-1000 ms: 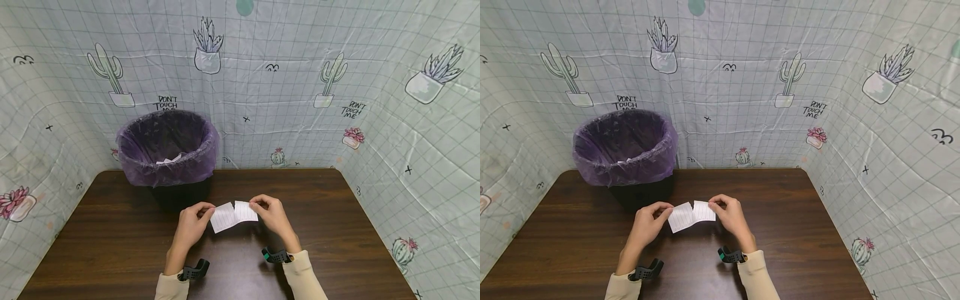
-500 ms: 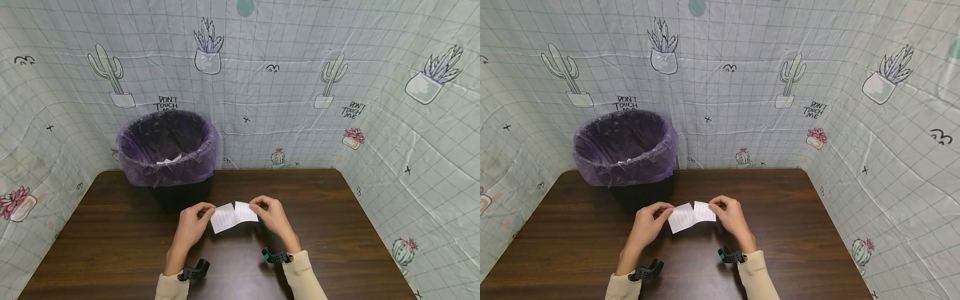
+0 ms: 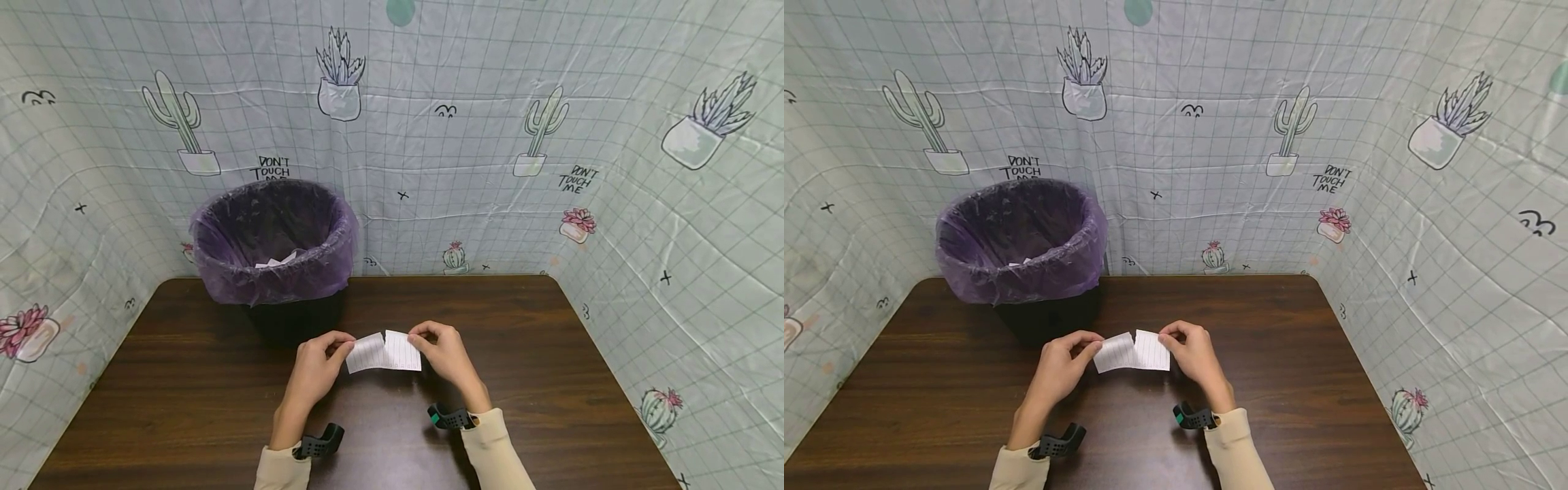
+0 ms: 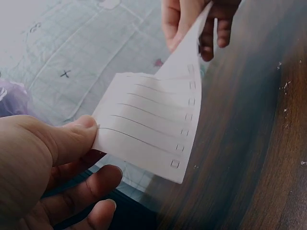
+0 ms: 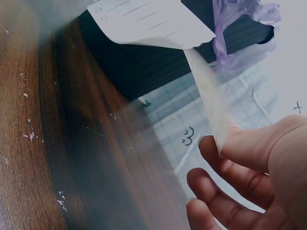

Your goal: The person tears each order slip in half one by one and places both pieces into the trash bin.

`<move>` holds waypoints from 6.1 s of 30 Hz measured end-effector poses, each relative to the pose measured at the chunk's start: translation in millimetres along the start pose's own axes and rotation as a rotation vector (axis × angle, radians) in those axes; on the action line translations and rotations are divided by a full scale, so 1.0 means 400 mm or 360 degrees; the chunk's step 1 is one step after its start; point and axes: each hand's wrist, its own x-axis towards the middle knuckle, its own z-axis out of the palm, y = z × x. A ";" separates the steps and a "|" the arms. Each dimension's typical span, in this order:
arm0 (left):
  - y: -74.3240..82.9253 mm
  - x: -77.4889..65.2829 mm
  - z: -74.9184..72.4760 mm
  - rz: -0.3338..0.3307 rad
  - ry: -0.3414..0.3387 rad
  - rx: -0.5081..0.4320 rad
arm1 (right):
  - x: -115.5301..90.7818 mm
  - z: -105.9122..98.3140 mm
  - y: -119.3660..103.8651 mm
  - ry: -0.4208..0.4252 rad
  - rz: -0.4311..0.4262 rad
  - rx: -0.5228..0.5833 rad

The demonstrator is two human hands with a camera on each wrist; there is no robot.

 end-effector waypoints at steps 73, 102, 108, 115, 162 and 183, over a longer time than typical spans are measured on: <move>-0.016 0.001 -0.022 -0.0202 0.0197 0.0054 | 0.003 -0.026 0.019 0.0068 -0.0036 -0.0036; -0.031 0.001 -0.011 -0.0124 0.0142 0.0131 | 0.005 -0.042 0.028 0.0102 -0.0078 -0.0065; -0.033 0.001 -0.008 -0.0125 0.0129 0.0143 | 0.006 -0.047 0.022 0.0076 -0.0033 -0.0067; -0.035 0.001 -0.007 -0.0118 0.0131 0.0153 | 0.006 -0.046 0.023 0.0090 -0.0065 -0.0064; 0.105 0.000 -0.155 0.0323 0.0209 0.0236 | 0.035 -0.055 -0.090 0.0044 -0.0224 -0.0009; 0.274 0.097 -0.341 0.0867 0.0356 0.0463 | 0.087 -0.052 -0.264 -0.0030 -0.0449 0.0001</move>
